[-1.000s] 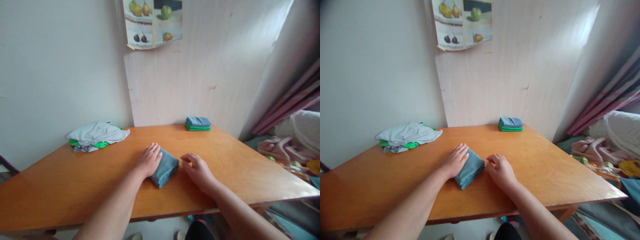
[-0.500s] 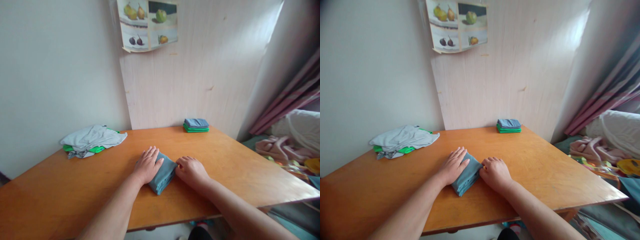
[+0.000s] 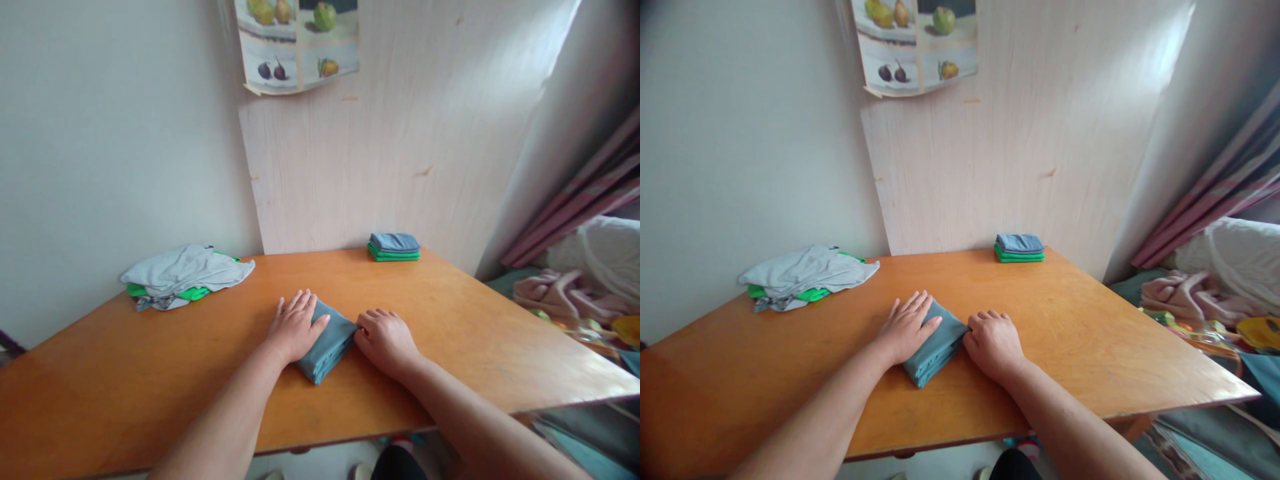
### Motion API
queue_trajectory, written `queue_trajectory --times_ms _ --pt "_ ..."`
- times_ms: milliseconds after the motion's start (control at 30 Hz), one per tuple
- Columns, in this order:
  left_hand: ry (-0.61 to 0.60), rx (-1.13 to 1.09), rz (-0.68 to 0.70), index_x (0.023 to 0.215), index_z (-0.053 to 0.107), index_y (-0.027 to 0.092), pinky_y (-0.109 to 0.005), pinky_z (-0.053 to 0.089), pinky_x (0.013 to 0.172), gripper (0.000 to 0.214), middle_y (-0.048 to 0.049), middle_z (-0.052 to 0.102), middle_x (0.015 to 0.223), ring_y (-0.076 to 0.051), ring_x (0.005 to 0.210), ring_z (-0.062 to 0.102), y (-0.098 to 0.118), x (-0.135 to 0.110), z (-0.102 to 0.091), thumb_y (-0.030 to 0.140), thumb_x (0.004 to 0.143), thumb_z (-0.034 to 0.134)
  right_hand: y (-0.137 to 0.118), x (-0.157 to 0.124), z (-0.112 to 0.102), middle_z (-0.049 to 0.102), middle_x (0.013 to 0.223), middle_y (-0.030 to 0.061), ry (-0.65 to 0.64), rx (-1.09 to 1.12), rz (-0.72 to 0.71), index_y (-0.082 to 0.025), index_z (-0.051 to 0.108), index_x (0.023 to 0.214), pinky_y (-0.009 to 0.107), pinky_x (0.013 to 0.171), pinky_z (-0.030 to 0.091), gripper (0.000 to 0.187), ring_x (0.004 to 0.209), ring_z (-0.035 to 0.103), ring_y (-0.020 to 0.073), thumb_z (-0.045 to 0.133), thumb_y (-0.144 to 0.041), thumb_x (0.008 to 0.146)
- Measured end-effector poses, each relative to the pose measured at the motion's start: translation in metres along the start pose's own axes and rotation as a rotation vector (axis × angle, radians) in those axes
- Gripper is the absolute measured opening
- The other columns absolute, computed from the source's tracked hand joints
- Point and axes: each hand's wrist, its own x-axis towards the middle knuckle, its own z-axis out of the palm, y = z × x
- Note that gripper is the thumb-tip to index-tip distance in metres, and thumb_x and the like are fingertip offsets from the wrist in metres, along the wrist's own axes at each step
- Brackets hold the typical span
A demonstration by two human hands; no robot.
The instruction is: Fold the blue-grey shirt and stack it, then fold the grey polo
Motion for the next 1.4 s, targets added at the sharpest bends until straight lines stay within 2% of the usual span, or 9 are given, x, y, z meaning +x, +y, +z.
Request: queue_trajectory --times_ms 133,300,500,700,833,967,1133,1267,1400 --pt "-0.002 -0.006 -0.013 0.156 0.039 0.021 -0.055 0.015 0.123 0.073 -0.0108 0.03 0.165 -0.03 0.154 0.022 0.002 0.001 0.0 0.065 0.099 0.028 0.001 0.0 0.002 0.072 0.084 0.0045 -0.01 0.032 0.027 -0.022 0.064 0.08 0.033 0.071 0.031 0.015 0.084 0.063 0.0199 0.054 -0.023 0.091" --pt "-0.022 0.014 -0.075 0.156 0.037 0.018 -0.052 0.026 0.12 0.075 -0.0115 0.027 0.166 -0.031 0.154 0.022 0.006 0.001 -0.002 0.065 0.099 0.025 0.005 0.001 0.003 0.074 0.095 0.0042 -0.02 0.122 0.042 -0.024 0.07 0.097 0.032 0.077 0.034 0.02 0.093 0.065 0.0196 0.051 -0.027 0.097" --pt "-0.03 0.051 -0.132 0.157 0.036 0.015 -0.057 0.028 0.118 0.076 -0.0141 0.025 0.166 -0.033 0.154 0.02 0.016 -0.002 -0.007 0.063 0.099 0.024 0.006 0.003 0.004 0.076 0.1 0.0039 -0.005 0.155 0.055 -0.024 0.071 0.1 0.032 0.079 0.036 0.022 0.096 0.067 0.0204 0.05 -0.029 0.098" --pt "-0.075 0.07 -0.246 0.158 0.032 0.013 -0.064 0.029 0.116 0.08 -0.0132 0.019 0.168 -0.034 0.155 0.016 0.029 -0.011 -0.013 0.064 0.098 0.02 0.009 0.003 0.004 0.077 0.107 0.004 0.001 0.231 0.074 -0.023 0.071 0.106 0.032 0.084 0.039 0.025 0.102 0.067 0.0208 0.05 -0.022 0.094" --pt "-0.064 0.084 -0.315 0.158 0.032 0.015 -0.064 0.028 0.116 0.079 -0.0125 0.017 0.168 -0.033 0.155 0.015 0.037 -0.019 -0.013 0.063 0.097 0.019 0.018 0.006 0.007 0.077 0.11 0.0048 0.016 0.261 0.148 -0.022 0.071 0.109 0.03 0.088 0.042 0.028 0.104 0.067 0.0209 0.049 -0.019 0.09" --pt "-0.024 0.094 -0.377 0.157 0.035 0.015 -0.063 0.031 0.115 0.077 -0.0143 0.02 0.168 -0.034 0.154 0.02 0.048 -0.031 -0.013 0.062 0.098 0.021 0.026 0.007 0.011 0.076 0.106 0.0062 0.095 0.258 0.225 -0.023 0.072 0.106 0.028 0.083 0.044 0.027 0.1 0.068 0.0213 0.051 -0.02 0.09" --pt "0.02 0.085 -0.351 0.149 0.048 0.016 -0.064 0.036 0.11 0.074 -0.0186 0.035 0.162 -0.039 0.147 0.035 0.051 -0.047 -0.025 0.065 0.097 0.027 0.03 0.001 0.012 0.076 0.102 0.0053 0.2 0.297 0.21 -0.023 0.072 0.1 0.028 0.083 0.045 0.024 0.098 0.067 0.0207 0.05 -0.02 0.091" --pt "0.183 0.144 -0.288 0.124 0.067 0.017 -0.055 0.045 0.105 0.052 -0.0188 0.058 0.144 -0.036 0.132 0.054 0.032 -0.052 -0.045 0.049 0.102 0.032 0.029 -0.007 0.006 0.074 0.097 0.0065 0.263 0.326 0.164 -0.021 0.072 0.097 0.029 0.085 0.046 0.022 0.096 0.067 0.0211 0.05 -0.022 0.093" --pt "0.282 0.117 -0.172 0.123 0.067 0.015 -0.046 0.042 0.11 0.042 -0.0168 0.063 0.139 -0.03 0.134 0.054 0.013 -0.049 -0.052 0.036 0.103 0.036 0.014 -0.012 -0.006 0.074 0.097 0.0073 0.271 0.336 0.091 -0.021 0.072 0.096 0.032 0.086 0.047 0.026 0.096 0.067 0.0218 0.049 -0.031 0.097"
